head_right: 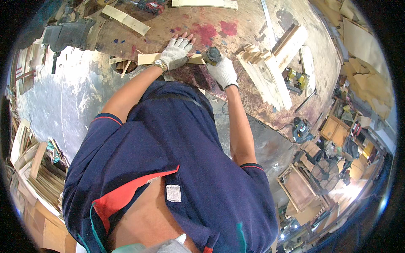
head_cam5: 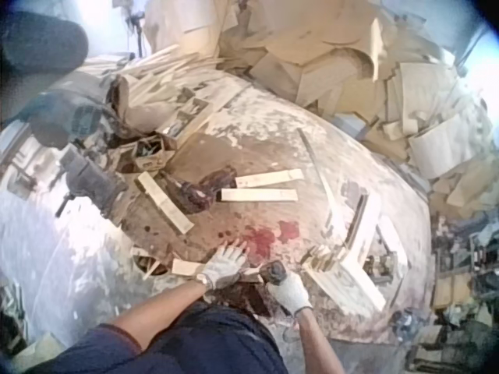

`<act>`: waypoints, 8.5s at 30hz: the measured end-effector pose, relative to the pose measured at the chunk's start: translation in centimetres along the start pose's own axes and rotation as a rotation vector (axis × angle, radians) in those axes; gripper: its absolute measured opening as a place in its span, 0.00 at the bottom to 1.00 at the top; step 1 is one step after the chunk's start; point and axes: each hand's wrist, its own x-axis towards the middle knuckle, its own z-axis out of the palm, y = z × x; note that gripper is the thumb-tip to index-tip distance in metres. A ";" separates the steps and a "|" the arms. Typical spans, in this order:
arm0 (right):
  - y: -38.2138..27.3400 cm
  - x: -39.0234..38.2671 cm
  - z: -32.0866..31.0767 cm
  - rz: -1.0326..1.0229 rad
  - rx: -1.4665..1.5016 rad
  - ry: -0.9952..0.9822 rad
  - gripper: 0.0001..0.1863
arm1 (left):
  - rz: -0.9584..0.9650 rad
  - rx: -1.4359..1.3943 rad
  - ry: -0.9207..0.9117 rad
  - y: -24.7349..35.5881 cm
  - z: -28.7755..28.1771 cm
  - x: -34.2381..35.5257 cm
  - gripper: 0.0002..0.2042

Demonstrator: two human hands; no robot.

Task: The person uses a miter saw to cut several pieces of wood to size. They then use a handheld power sander to smooth the edges of the cut pieces. The person stacks the finished pieces on the workbench.

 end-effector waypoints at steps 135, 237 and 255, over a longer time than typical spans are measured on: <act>7.0 -5.9 5.7 0.260 0.302 0.352 0.22 | -1.105 -2.299 0.590 -7.8 -7.8 -5.8 0.16; -21.1 9.7 8.8 -0.326 -0.166 -0.217 0.22 | -1.110 -0.159 0.167 -5.9 -0.5 -7.6 0.65; -11.1 5.9 3.3 -0.121 0.423 0.034 0.11 | -0.097 -0.098 0.233 -7.6 -1.9 -9.2 0.33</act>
